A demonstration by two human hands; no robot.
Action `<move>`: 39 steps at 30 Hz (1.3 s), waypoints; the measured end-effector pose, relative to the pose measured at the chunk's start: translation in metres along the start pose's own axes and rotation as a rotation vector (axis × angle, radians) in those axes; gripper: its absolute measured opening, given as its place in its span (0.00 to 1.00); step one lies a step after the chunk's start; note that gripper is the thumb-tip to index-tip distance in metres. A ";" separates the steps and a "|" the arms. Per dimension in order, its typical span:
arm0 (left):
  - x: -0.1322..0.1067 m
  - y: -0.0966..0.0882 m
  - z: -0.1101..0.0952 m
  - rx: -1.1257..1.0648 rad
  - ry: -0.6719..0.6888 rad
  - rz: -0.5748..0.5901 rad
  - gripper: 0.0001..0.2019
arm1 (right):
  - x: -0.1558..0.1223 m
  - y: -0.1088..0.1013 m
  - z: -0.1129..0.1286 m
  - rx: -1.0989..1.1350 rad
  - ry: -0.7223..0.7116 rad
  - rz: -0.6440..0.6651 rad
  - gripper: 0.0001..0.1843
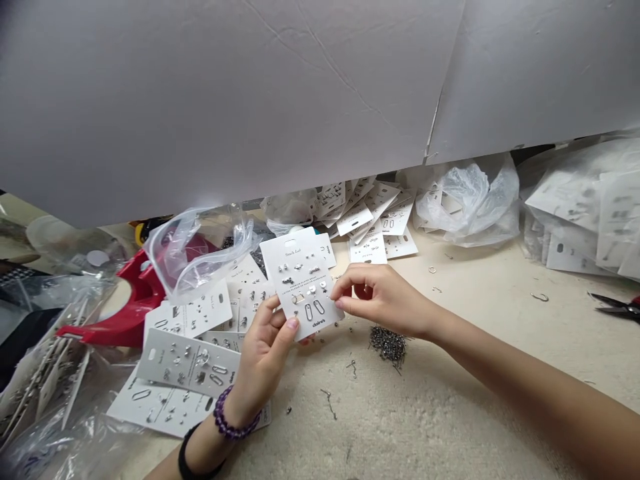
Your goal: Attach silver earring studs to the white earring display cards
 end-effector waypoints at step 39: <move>0.004 0.000 -0.004 -0.086 0.033 -0.030 0.26 | -0.011 0.036 -0.002 0.286 0.126 0.011 0.06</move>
Point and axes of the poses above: each hand's wrist, its own x-axis towards the middle knuckle, its own y-axis out of the palm, z = x × y, the point moved 9 cm from there along x, towards the middle knuckle, and after that the axes turned 2 degrees about z, right-handed, at the moved point
